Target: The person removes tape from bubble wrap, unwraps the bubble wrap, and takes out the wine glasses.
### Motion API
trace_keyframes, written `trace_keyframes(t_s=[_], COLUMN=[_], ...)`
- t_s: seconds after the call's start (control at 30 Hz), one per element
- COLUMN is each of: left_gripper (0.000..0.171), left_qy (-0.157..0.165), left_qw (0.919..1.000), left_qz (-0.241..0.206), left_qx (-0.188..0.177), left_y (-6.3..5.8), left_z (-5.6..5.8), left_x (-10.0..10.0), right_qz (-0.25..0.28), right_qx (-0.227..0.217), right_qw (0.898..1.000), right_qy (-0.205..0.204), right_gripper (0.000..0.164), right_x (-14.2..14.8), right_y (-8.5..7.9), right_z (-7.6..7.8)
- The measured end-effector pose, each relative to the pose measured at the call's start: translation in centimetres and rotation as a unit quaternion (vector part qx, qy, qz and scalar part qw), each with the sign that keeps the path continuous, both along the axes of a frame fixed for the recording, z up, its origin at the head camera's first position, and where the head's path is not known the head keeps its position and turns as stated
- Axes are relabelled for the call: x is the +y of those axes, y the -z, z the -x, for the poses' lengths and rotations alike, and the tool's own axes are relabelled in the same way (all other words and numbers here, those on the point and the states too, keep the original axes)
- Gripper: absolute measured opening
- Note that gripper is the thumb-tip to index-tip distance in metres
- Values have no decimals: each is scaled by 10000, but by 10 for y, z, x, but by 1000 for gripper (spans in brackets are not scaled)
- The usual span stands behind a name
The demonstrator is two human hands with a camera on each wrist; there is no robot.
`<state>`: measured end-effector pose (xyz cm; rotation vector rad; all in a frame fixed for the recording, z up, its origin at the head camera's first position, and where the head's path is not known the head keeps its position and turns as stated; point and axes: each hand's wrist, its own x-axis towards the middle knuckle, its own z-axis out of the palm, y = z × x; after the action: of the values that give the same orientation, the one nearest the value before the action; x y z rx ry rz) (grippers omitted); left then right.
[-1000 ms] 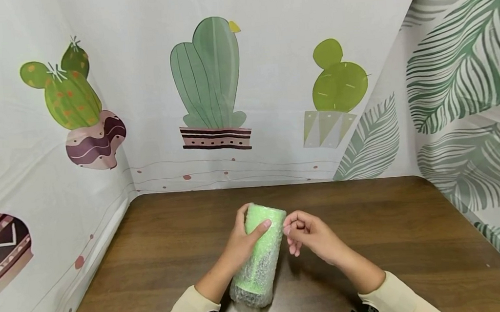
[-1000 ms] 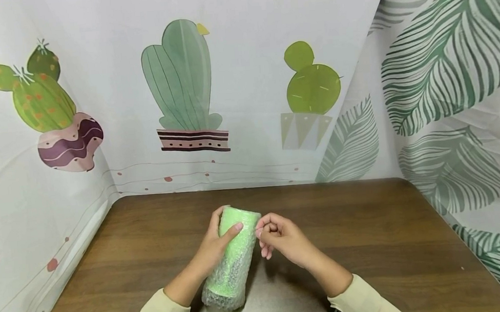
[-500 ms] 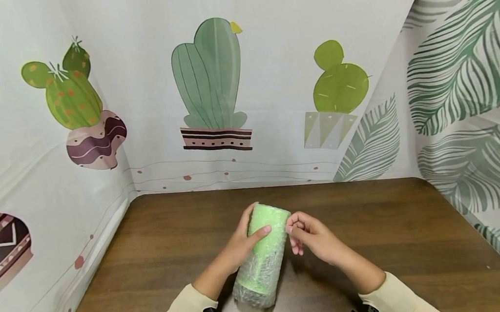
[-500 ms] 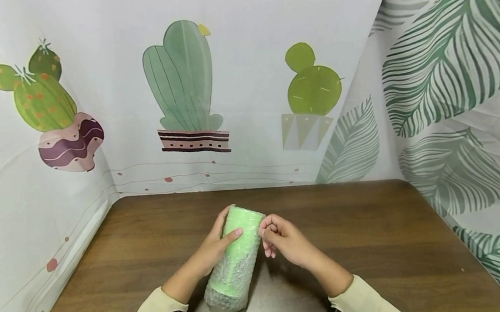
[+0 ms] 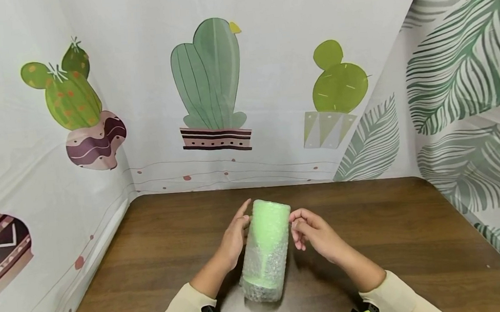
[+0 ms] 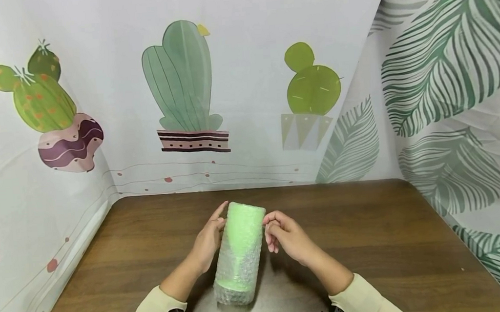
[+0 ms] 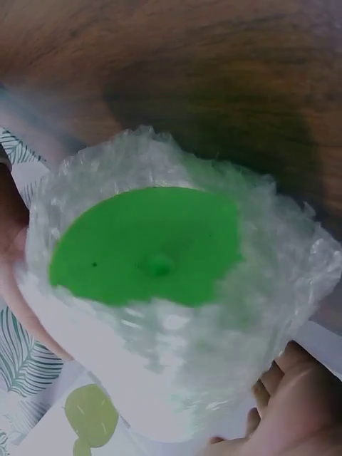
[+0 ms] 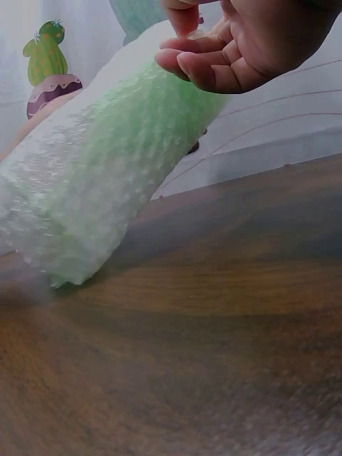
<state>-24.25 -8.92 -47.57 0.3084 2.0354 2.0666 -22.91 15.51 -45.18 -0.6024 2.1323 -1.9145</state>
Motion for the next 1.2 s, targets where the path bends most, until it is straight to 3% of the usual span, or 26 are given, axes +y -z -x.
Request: trace_keyframes(t_s=[0.17,0.53,0.83,1.03,1.2], left_gripper=[51,61,65,59,59], left_qy=[-221,275,743,683,660], left_qw=[9995,9986,9956,9939,9935], left_qz=[93,-193,-304,-703,-714], left_qx=[-191,-420,-490,-499,-588], left_y=[0,-3,-3,-3,-2], left_z=[0,-2,-6,-6,-6], left_x=[-2,-4,-3,-3,-1], right_qz=[-122,-244,-216,-375,-569], right_qx=[-107,-262,-160,-165,-74], right_qw=[9996,9983,9995,9992,9983], right_qy=[242,457,158,38,114], right_gripper=[22,32,32,25,23], right_x=[0,0,2,4,5], right_y=[1,0,4,7,9], right_z=[2,3,5,8,9])
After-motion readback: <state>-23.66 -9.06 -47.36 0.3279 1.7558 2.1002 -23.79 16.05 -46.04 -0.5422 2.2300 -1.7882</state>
